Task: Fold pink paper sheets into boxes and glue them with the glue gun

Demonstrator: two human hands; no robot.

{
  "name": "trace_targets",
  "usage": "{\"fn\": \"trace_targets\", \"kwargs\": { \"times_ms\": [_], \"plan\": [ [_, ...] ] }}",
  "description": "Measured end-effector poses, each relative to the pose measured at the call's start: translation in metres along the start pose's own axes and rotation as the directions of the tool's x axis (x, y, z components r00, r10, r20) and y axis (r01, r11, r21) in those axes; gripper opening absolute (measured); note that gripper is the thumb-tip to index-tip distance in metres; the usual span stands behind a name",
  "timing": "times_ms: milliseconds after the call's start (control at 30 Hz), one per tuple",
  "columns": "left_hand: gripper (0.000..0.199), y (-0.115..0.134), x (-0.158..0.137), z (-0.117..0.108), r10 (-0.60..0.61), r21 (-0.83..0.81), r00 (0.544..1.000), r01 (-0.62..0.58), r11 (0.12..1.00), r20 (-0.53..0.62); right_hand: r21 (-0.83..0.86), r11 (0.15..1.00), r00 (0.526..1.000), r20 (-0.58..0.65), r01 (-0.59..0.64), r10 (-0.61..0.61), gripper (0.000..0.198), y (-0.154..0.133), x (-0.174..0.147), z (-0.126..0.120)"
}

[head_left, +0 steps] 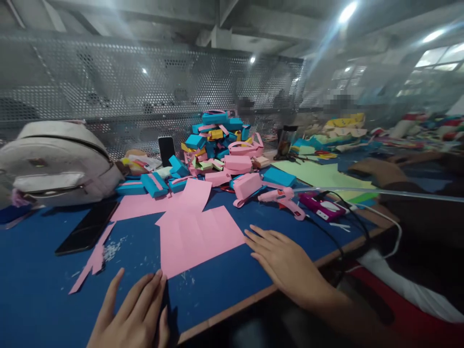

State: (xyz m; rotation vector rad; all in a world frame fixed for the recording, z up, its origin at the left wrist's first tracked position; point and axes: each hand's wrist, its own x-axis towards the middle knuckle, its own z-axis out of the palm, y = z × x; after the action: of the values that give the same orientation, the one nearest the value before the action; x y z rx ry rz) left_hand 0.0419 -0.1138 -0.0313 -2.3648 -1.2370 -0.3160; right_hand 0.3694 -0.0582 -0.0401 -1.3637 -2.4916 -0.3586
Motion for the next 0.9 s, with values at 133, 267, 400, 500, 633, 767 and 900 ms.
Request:
{"fn": "trace_targets", "kwargs": {
  "times_ms": [133,267,400,500,633,767,900],
  "plan": [
    [0.032,0.006,0.007,-0.002,0.074,0.112,0.997,-0.077,0.991,0.03,0.048,0.998,0.999,-0.004,-0.035,0.036,0.04,-0.029,0.012,-0.002],
    [0.035,0.024,0.022,0.005,0.01,0.148,1.0,-0.009,0.989,-0.009,0.224,0.971,0.997,0.003,0.081,-0.083,0.046,-0.067,0.028,-0.002],
    [0.034,0.031,0.027,0.014,0.028,0.121,1.0,-0.027,0.992,-0.007,0.315,0.941,0.993,-0.031,0.122,-0.118,0.042,-0.078,0.035,0.002],
    [0.032,0.024,0.019,0.016,0.039,0.114,0.999,-0.039,0.993,-0.003,0.312,0.946,0.996,-0.044,0.09,-0.08,0.037,-0.063,0.032,0.005],
    [0.03,0.011,0.006,0.011,0.049,0.111,0.999,-0.05,0.993,0.018,0.234,0.972,0.999,-0.036,0.033,-0.026,0.035,-0.033,0.02,0.009],
    [0.03,0.005,-0.001,0.002,0.035,0.115,0.998,-0.041,0.993,0.056,0.133,0.991,1.0,-0.021,-0.002,0.004,0.038,-0.014,0.007,0.009],
    [0.031,0.002,-0.003,-0.001,0.054,0.136,0.994,-0.067,0.988,0.095,0.048,0.999,0.999,-0.046,0.003,-0.001,0.041,-0.007,-0.003,0.007]
  ]
}}
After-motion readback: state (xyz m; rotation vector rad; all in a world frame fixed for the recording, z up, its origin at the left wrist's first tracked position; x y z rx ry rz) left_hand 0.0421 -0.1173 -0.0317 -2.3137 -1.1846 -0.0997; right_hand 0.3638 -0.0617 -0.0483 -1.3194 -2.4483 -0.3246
